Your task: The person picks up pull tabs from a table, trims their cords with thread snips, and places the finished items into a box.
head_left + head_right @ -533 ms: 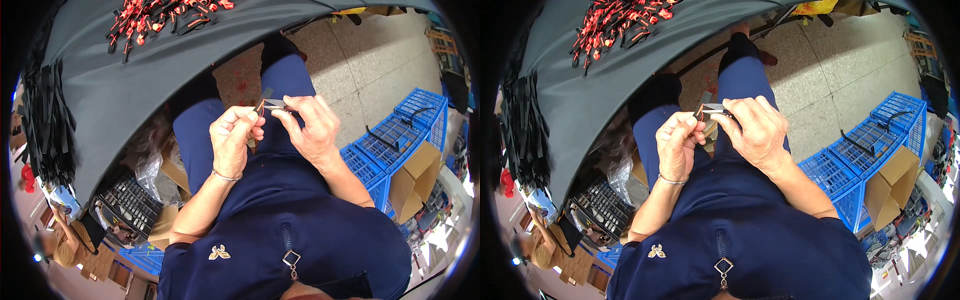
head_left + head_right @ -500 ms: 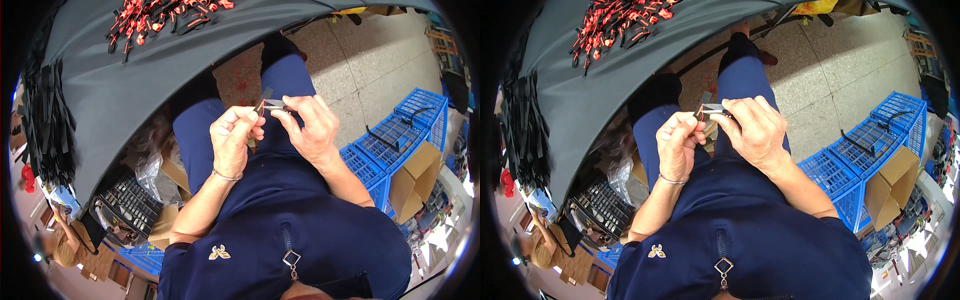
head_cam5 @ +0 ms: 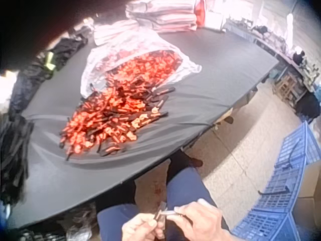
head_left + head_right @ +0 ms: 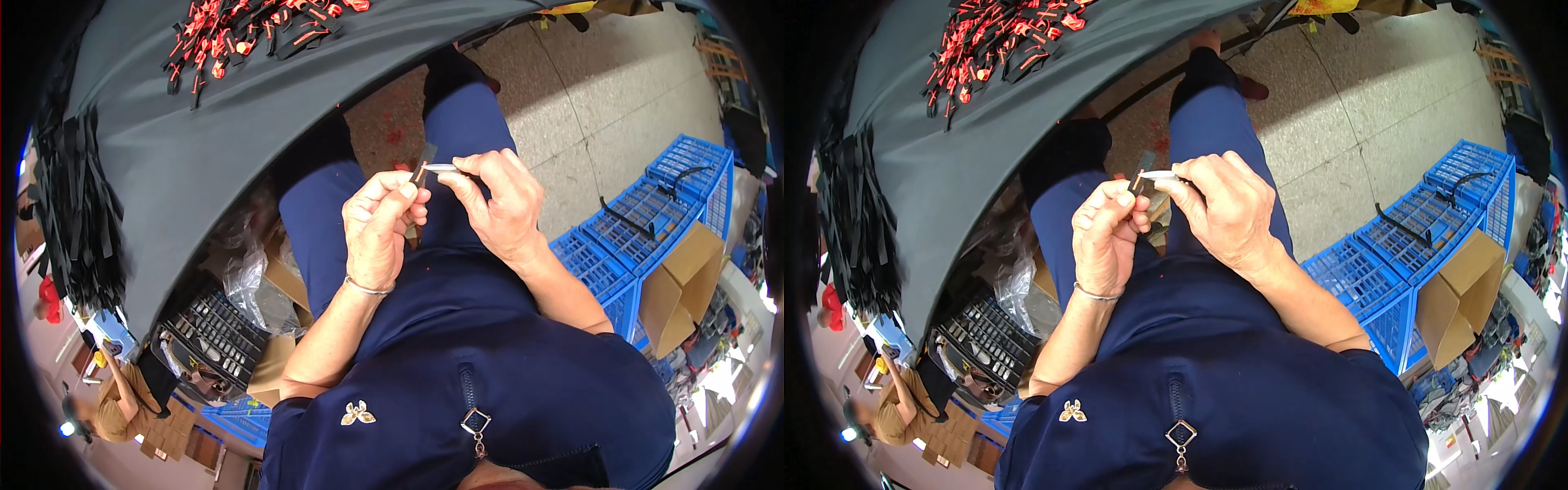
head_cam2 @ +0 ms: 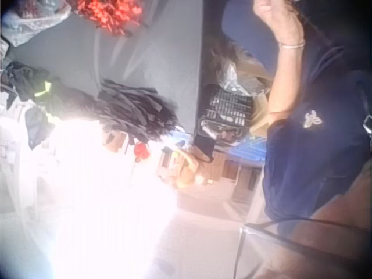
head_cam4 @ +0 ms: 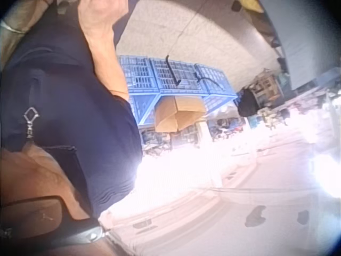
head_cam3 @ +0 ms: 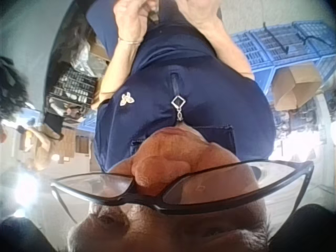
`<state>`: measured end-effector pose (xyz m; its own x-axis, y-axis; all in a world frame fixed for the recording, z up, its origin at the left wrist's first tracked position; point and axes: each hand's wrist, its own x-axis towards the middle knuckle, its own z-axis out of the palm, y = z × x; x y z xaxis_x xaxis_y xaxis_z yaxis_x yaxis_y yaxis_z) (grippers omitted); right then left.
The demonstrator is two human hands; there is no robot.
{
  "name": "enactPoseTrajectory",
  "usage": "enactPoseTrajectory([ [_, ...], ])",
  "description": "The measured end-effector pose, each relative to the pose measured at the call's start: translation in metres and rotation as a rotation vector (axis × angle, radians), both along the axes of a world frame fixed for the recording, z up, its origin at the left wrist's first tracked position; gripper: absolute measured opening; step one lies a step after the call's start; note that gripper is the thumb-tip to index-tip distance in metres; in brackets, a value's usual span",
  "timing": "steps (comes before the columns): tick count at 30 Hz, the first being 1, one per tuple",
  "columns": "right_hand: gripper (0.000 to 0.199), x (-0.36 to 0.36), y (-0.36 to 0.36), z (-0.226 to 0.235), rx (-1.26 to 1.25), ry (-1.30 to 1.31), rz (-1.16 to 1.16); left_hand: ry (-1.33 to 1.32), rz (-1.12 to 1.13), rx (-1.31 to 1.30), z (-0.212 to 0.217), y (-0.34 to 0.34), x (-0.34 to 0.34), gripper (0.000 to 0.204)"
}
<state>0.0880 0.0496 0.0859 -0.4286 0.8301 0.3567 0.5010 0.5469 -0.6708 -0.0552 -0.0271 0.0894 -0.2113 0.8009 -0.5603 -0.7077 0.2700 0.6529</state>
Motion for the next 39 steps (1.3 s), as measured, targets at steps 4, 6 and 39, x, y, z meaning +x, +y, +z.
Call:
enactPoseTrajectory([
  [4, 0.020, 0.003, 0.002, -0.004, -0.145, 0.071, -0.076, 0.011, -0.012, -0.017, -0.001, 0.000, -0.001, 0.012],
  [6, 0.021, 0.003, 0.001, -0.003, -0.168, 0.111, -0.090, 0.007, -0.009, -0.021, -0.002, 0.000, -0.002, 0.013],
  [39, 0.013, -0.024, -0.028, 0.020, -0.288, 0.002, 0.127, 0.154, 0.085, 0.153, 0.010, -0.061, -0.035, 0.022],
])
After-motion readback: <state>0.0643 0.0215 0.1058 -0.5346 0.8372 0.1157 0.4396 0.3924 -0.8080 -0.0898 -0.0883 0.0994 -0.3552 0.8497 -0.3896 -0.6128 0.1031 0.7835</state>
